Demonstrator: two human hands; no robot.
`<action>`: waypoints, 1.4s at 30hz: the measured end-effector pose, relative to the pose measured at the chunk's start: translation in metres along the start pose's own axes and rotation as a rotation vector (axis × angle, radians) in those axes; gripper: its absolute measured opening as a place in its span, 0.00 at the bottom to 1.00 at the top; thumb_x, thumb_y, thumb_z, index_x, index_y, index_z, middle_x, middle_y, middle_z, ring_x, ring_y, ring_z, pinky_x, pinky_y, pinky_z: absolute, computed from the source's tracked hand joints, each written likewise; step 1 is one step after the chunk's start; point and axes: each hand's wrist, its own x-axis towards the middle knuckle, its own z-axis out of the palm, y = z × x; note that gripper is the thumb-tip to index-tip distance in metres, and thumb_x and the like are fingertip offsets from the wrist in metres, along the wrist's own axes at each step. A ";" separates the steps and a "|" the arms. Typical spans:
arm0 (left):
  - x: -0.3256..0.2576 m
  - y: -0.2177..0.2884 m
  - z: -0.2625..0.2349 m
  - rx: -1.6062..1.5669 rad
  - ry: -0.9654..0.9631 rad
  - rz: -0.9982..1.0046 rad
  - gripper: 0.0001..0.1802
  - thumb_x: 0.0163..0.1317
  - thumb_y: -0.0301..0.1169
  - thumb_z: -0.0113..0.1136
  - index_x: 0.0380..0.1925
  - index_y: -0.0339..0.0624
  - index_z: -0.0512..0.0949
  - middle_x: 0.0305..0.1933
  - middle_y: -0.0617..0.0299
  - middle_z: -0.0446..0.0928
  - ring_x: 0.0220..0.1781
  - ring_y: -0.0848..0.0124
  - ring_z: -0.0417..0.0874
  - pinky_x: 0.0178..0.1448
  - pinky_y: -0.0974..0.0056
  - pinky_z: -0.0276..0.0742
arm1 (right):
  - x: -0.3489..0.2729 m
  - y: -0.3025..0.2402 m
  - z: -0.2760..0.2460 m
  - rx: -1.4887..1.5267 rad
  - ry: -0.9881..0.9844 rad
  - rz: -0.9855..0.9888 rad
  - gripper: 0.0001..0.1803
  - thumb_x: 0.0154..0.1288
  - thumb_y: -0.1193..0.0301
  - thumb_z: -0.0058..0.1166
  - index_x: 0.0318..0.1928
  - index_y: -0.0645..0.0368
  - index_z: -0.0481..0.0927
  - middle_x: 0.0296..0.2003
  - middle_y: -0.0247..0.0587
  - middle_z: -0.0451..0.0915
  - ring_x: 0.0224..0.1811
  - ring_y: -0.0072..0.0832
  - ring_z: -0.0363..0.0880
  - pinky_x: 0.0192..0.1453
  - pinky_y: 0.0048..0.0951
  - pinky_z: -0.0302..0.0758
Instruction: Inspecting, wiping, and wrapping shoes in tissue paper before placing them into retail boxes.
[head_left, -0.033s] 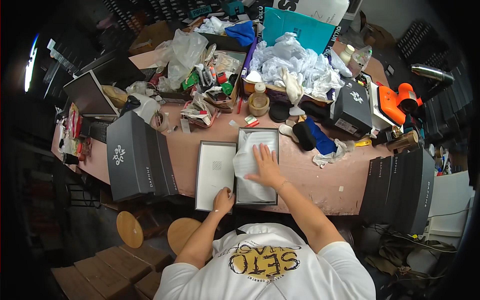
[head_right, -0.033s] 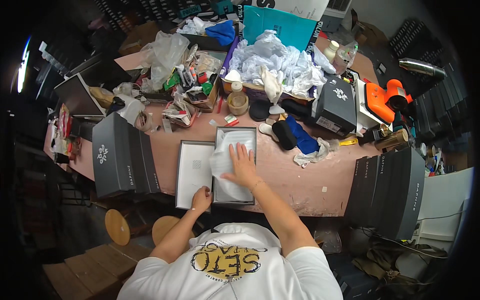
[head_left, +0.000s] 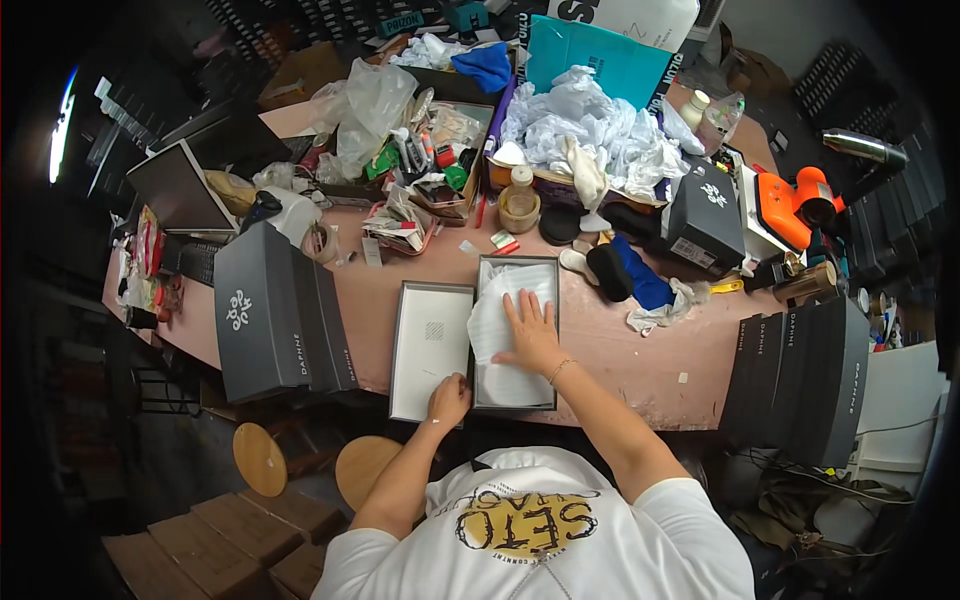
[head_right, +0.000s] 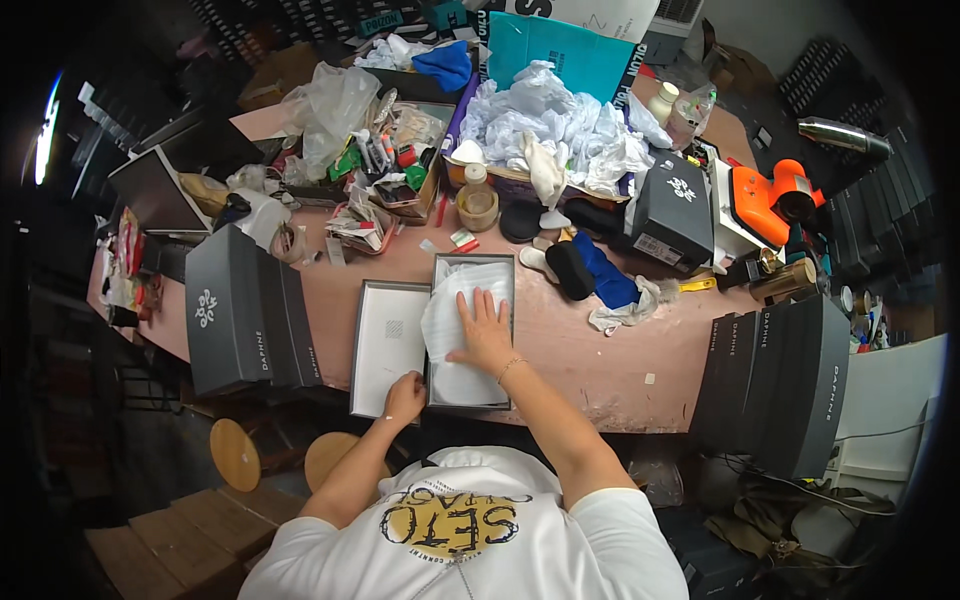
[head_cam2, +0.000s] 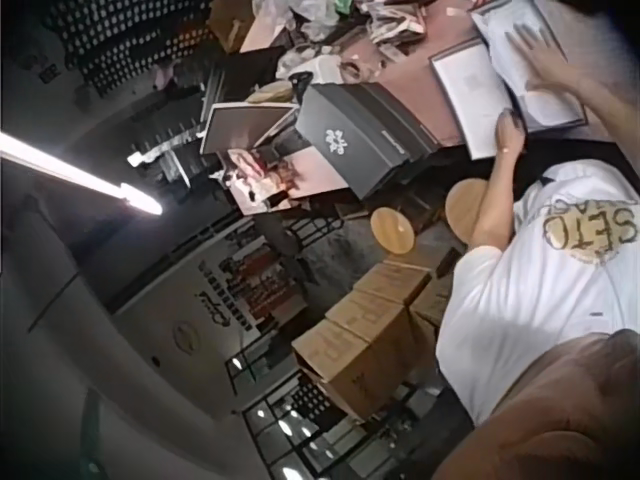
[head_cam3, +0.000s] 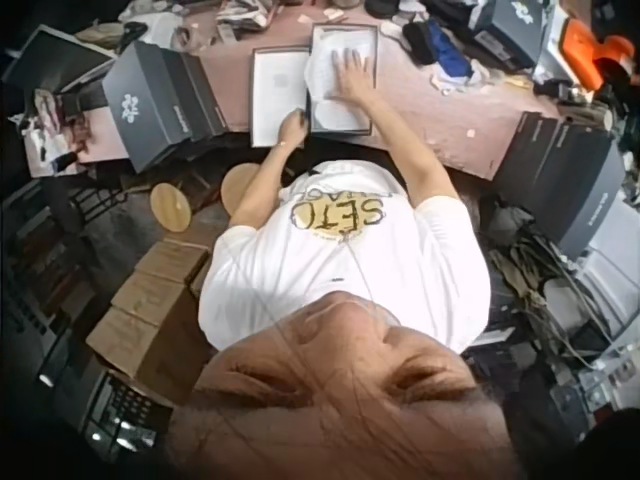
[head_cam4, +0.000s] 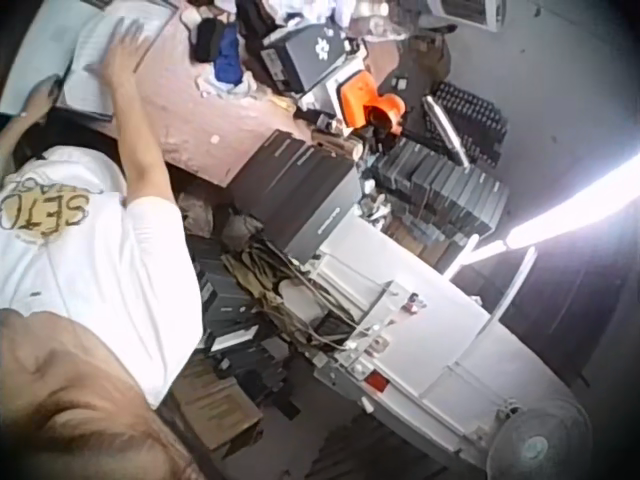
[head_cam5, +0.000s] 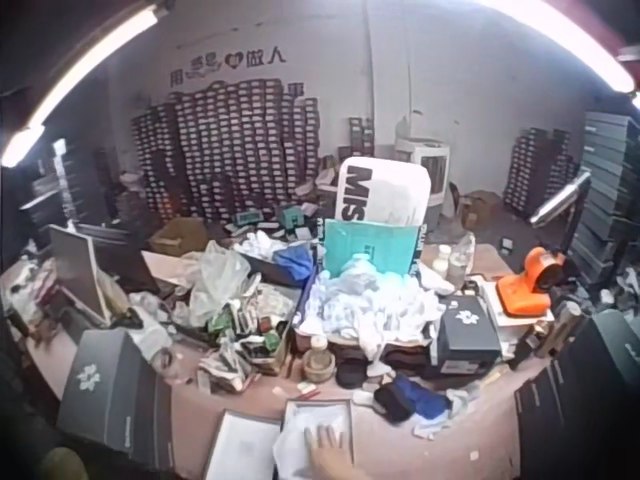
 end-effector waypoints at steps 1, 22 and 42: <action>0.000 -0.001 -0.003 0.001 0.071 0.079 0.16 0.59 0.33 0.56 0.41 0.31 0.73 0.37 0.40 0.76 0.41 0.44 0.78 0.47 0.48 0.74 | 0.002 -0.008 0.000 -0.003 0.008 -0.022 0.59 0.44 0.42 0.66 0.70 0.59 0.54 0.70 0.60 0.51 0.74 0.54 0.44 0.72 0.58 0.44; 0.023 0.067 -0.016 -0.294 0.091 0.211 0.29 0.69 0.46 0.48 0.55 0.28 0.71 0.62 0.37 0.65 0.64 0.47 0.67 0.67 0.53 0.62 | -0.059 0.035 0.015 0.875 0.402 0.434 0.26 0.67 0.56 0.52 0.51 0.70 0.76 0.44 0.58 0.81 0.47 0.43 0.80 0.52 0.37 0.73; -0.037 0.337 0.006 -1.006 -0.818 0.778 0.35 0.64 0.36 0.57 0.68 0.40 0.59 0.63 0.53 0.69 0.57 0.63 0.77 0.63 0.60 0.71 | -0.381 0.149 -0.284 1.016 0.975 0.508 0.38 0.58 0.65 0.57 0.68 0.62 0.61 0.65 0.43 0.65 0.68 0.31 0.61 0.71 0.31 0.57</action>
